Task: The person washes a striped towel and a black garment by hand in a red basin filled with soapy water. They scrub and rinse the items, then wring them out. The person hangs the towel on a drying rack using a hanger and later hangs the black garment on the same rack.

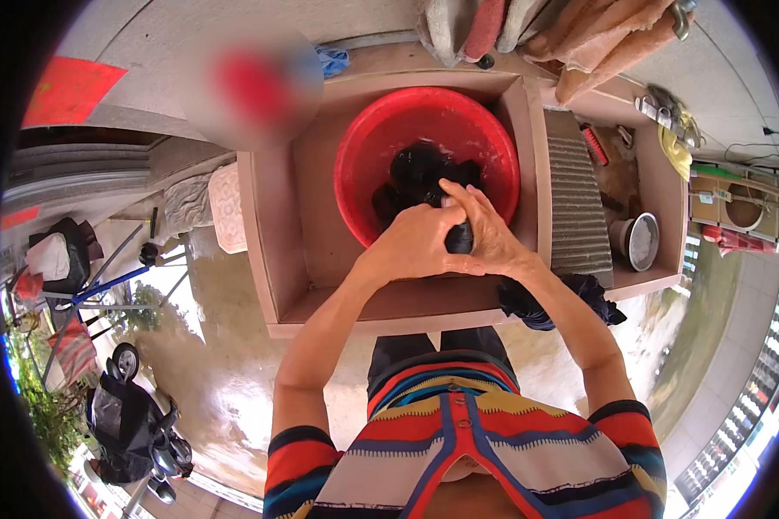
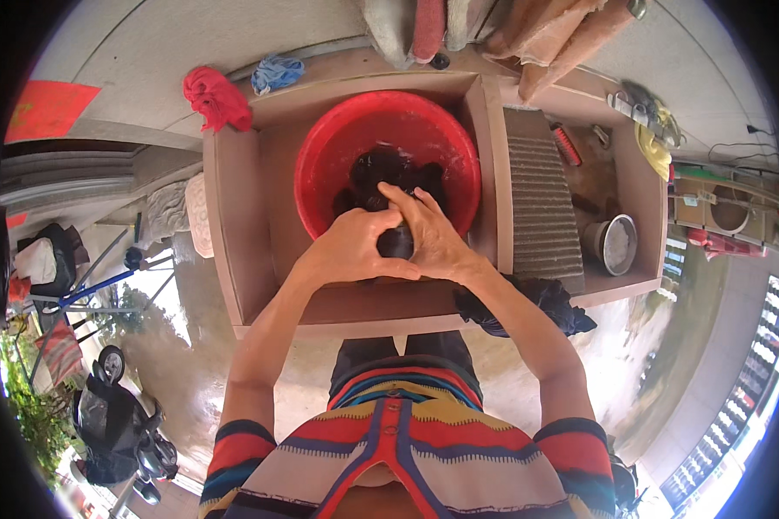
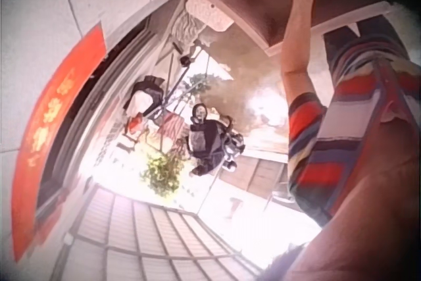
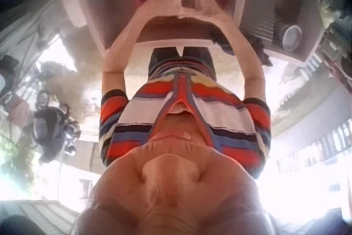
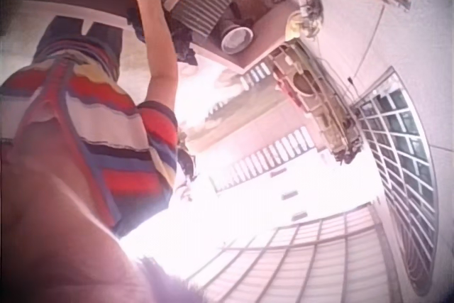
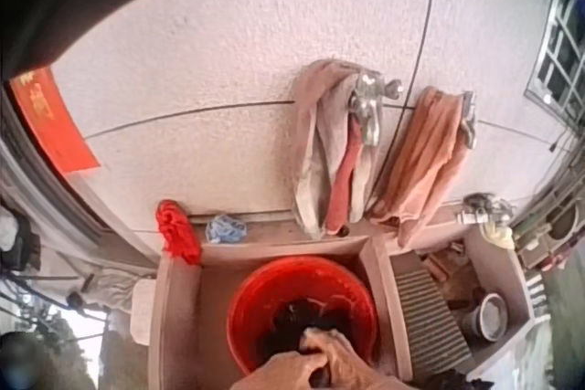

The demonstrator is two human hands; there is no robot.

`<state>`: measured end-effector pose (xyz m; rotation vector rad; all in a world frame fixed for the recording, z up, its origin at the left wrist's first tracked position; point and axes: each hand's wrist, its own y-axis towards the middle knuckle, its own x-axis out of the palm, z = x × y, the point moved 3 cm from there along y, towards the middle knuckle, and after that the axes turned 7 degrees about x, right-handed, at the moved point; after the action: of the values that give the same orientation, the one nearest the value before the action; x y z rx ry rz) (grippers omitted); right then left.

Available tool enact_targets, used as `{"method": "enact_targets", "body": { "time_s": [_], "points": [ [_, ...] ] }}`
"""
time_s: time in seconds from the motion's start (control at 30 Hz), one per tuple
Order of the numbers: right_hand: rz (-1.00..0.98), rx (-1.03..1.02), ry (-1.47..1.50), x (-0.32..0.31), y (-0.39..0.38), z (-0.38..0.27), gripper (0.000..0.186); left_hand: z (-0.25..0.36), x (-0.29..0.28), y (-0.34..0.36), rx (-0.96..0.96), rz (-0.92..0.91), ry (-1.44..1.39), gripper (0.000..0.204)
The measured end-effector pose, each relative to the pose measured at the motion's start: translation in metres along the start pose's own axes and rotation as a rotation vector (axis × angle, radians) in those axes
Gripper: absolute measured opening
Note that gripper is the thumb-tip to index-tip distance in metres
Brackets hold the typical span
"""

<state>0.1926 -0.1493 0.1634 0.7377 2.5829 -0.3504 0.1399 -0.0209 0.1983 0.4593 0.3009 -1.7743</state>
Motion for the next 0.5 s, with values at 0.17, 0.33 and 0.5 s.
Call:
{"method": "enact_targets", "body": {
  "time_s": [0.17, 0.33, 0.5],
  "points": [
    [0.000, 0.146, 0.114, -0.013, -0.012, -0.028, 0.039, -0.035, 0.005, -0.040, -0.087, 0.268, -0.315, 0.106],
    [-0.058, 0.049, 0.167, -0.037, 0.000, -0.060, 0.038, -0.138, 0.087, -0.061, -0.018, 0.471, 0.056, 0.069],
    [0.271, 0.431, 0.076, -0.068, 0.048, 0.053, 0.045, -0.141, 0.009, -0.058, -0.493, 0.595, -0.915, 0.056]
  ]
}}
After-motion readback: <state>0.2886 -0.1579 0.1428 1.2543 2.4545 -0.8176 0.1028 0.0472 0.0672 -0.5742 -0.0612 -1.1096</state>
